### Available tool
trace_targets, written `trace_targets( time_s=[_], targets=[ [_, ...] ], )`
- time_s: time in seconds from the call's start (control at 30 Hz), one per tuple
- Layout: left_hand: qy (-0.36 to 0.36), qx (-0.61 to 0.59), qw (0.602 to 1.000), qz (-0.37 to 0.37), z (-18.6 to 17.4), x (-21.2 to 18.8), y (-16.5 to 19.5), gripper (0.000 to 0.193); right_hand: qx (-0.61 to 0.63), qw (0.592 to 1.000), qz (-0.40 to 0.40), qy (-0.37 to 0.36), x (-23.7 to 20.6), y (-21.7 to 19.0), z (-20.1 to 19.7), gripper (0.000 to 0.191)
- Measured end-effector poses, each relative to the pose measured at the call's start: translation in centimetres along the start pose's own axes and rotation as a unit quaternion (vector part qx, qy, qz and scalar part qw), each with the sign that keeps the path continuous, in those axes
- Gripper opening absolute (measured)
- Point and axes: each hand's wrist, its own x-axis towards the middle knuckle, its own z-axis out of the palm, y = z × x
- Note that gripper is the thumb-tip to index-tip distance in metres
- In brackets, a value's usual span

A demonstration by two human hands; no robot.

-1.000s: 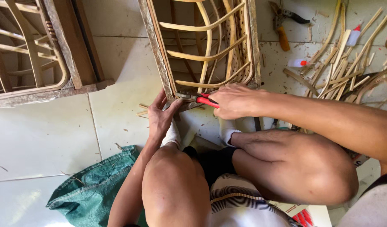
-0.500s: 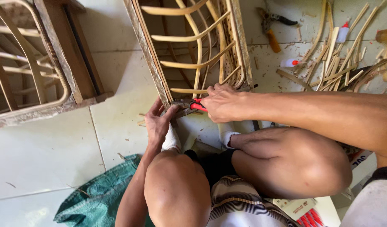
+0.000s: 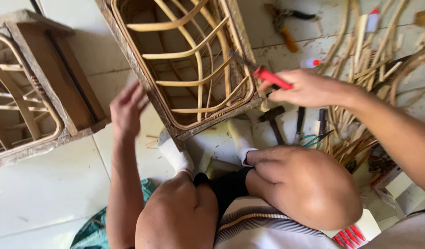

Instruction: The person assembles a rectangular basket frame by inserting thin wooden strips into a wooden mold. They use pliers to cut and adjust the strips, a hammer to tap them into place, and apply glue to secure the joints. The person works methodically, fitting each strip and reinforcing the structure.

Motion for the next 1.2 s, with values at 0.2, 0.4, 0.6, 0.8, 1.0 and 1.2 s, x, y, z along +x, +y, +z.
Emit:
trace_targets(
  time_s=[0.2,0.4,0.6,0.8,1.0,1.2],
  targets=[
    [-0.023,0.135,0.99,-0.026,1.4,2.4,3.2,0.067,0.021,0.991,-0.107,0.078,2.5,5.6,0.7,0.042],
    [0.017,0.152,0.987,-0.043,1.4,3.1,2.7,0.056,0.069,0.975,-0.187,0.093,4.1,10.1,2.4,0.044],
    [0.024,0.097,0.995,0.002,0.9,3.4,1.5,0.049,0.09,0.975,-0.188,0.077,4.3,7.4,0.8,0.044],
    [-0.049,0.045,0.996,0.053,1.0,0.3,-0.3,0.064,-0.083,0.957,-0.277,0.021,6.7,-3.5,-0.4,0.026],
    [0.015,0.008,0.999,0.04,2.1,1.3,-1.0,0.056,-0.321,0.938,-0.081,-0.105,10.6,-16.6,-1.1,0.021],
    [-0.013,-0.009,0.998,0.053,2.6,1.6,0.6,0.053,-0.343,0.933,-0.05,-0.102,10.9,-20.4,-0.3,0.021]
  ],
)
